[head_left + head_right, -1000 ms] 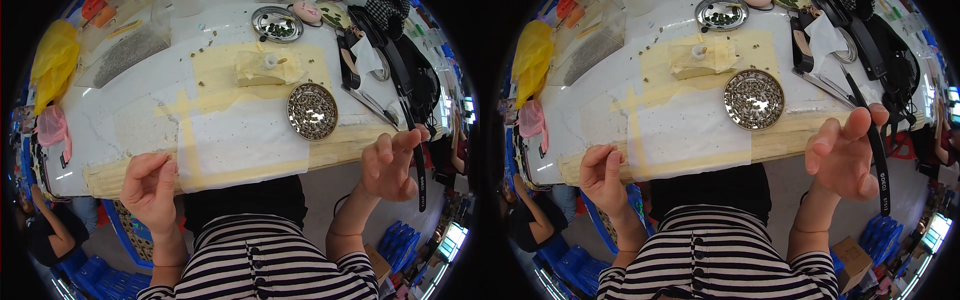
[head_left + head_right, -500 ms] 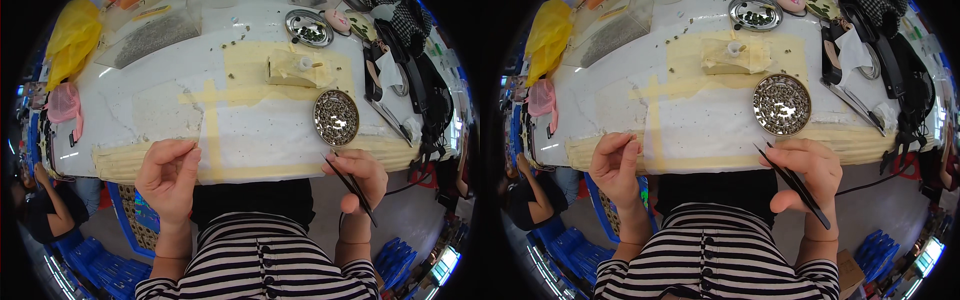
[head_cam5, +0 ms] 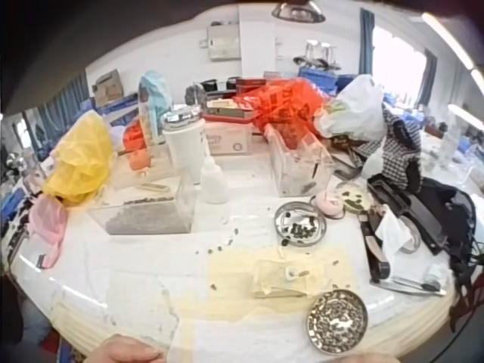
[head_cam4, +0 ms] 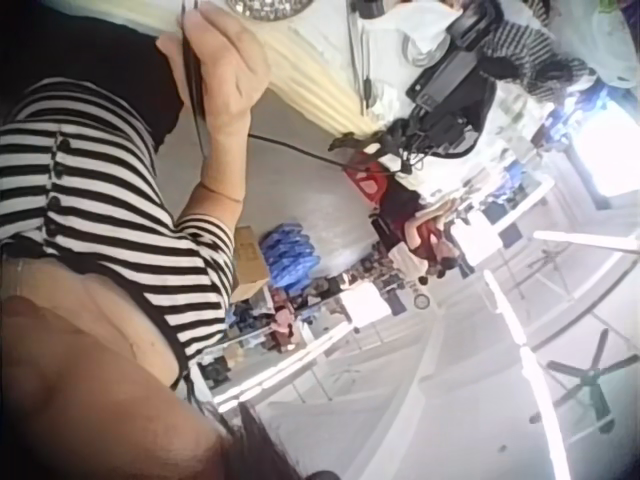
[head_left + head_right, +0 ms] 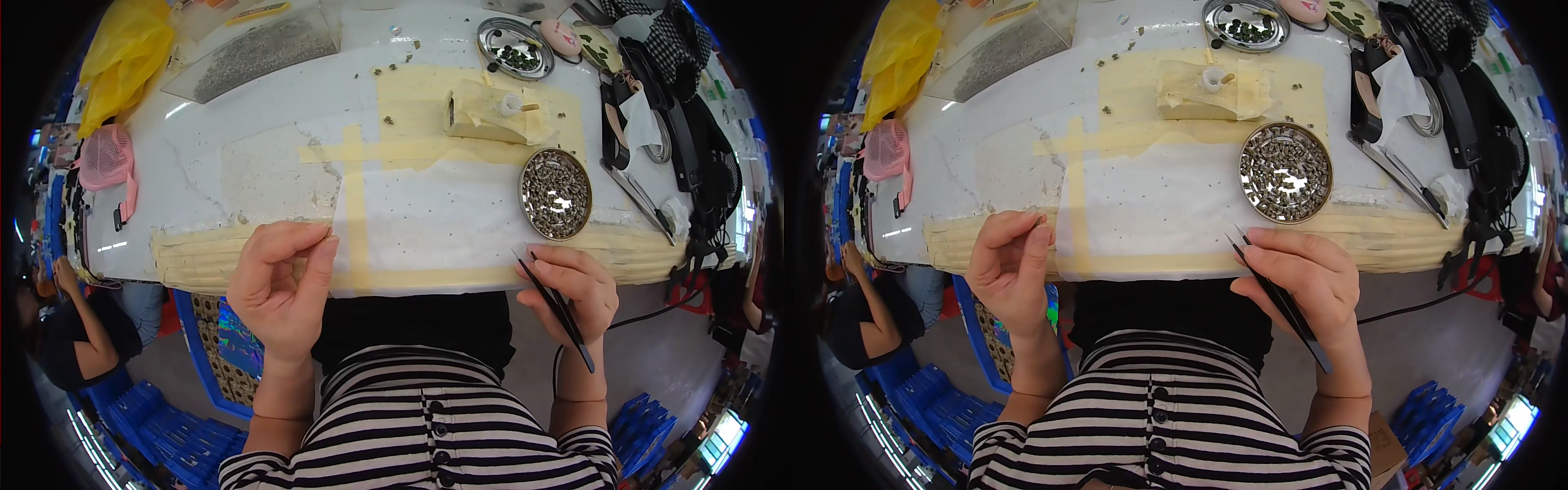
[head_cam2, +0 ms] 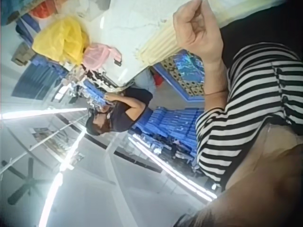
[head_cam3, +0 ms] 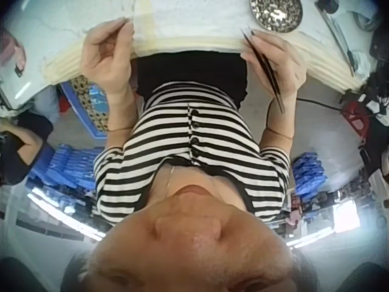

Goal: Assemble small toy or accessory components using tweezers at a workstation.

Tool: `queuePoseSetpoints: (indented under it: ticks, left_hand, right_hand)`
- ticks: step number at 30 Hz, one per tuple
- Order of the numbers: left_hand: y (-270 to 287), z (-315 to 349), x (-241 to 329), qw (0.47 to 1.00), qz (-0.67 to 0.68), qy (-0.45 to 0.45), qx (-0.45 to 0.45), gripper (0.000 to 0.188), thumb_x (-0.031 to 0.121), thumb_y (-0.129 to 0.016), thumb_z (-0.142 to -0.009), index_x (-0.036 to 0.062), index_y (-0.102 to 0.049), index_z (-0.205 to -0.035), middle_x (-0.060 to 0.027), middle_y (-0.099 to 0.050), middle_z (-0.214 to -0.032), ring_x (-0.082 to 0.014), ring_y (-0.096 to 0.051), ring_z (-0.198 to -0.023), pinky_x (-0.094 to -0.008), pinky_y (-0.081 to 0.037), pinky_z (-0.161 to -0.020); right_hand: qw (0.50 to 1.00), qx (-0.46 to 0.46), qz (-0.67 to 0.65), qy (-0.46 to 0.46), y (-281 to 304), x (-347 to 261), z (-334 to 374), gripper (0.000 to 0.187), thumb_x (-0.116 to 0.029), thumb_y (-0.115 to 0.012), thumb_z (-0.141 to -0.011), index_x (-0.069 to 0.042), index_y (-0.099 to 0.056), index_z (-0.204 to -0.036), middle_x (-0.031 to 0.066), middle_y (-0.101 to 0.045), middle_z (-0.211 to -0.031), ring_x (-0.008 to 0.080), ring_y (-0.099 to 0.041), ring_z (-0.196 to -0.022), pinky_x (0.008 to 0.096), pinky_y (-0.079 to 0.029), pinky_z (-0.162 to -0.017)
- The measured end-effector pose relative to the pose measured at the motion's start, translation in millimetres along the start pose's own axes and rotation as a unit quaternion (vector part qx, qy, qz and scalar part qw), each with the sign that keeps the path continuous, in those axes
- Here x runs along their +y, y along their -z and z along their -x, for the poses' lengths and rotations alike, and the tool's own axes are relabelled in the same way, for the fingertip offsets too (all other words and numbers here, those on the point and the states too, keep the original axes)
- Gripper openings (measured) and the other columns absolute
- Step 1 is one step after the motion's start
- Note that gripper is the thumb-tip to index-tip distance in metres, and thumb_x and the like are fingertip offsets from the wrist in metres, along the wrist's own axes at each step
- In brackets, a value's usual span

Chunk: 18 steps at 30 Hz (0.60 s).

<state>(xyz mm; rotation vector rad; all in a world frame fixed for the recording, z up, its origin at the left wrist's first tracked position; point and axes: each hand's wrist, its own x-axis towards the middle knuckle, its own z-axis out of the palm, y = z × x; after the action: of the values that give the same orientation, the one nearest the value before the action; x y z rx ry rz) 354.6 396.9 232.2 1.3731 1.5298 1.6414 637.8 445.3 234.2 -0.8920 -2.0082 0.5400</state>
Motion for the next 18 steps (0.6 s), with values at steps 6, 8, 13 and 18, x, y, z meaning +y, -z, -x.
queuePoseSetpoints:
  ticks: [6, 8, 13, 18]
  left_hand:
    - [0.7, 0.4, 0.8, 1.0, -0.004, -0.009, -0.001, 0.022, -0.013, -0.07, -0.079, -0.0035, -0.067, -0.098, -0.01, -0.065, -0.095, -0.0132, -0.062, -0.084, -0.0228, -0.05, -0.075]
    - [0.3, -0.6, -1.1, 1.0, -0.007, -0.005, -0.002, 0.022, -0.013, -0.07, -0.079, -0.0035, -0.067, -0.098, -0.0098, -0.065, -0.094, -0.013, -0.062, -0.084, -0.0227, -0.05, -0.075]
    - [-3.3, 0.3, -0.7, 1.0, 0.001, -0.009, -0.001, 0.021, -0.013, -0.069, -0.079, -0.0039, -0.067, -0.098, -0.0095, -0.064, -0.094, -0.0131, -0.061, -0.084, -0.0228, -0.05, -0.076]
    - [-1.0, 2.5, -1.0, 1.0, -0.015, -0.015, 0.0, 0.019, -0.013, -0.068, -0.081, -0.0043, -0.066, -0.098, -0.0097, -0.064, -0.095, -0.0139, -0.061, -0.086, -0.0233, -0.05, -0.077]
  right_hand:
    - [0.994, -0.041, 0.061, 0.084, 4.9, -1.0, -6.7, 0.034, -0.02, -0.085, -0.065, -0.003, -0.072, -0.092, 0.0102, -0.07, -0.088, 0.0269, -0.068, -0.081, 0.0327, -0.056, -0.069]
    - [0.995, -0.039, 0.059, 0.066, 3.3, -0.8, -7.0, 0.034, -0.021, -0.085, -0.064, -0.005, -0.073, -0.092, 0.0077, -0.07, -0.087, 0.0263, -0.067, -0.082, 0.0335, -0.055, -0.07]
    - [0.996, -0.036, 0.053, 0.064, 7.0, -1.7, -6.6, 0.031, -0.018, -0.085, -0.065, -0.007, -0.075, -0.092, 0.0066, -0.07, -0.085, 0.0244, -0.068, -0.082, 0.0324, -0.057, -0.071]
    - [0.996, -0.047, 0.039, 0.062, 9.1, -1.8, -7.0, 0.026, -0.009, -0.083, -0.068, -0.007, -0.074, -0.092, 0.0064, -0.071, -0.09, 0.0217, -0.071, -0.084, 0.0302, -0.059, -0.073]
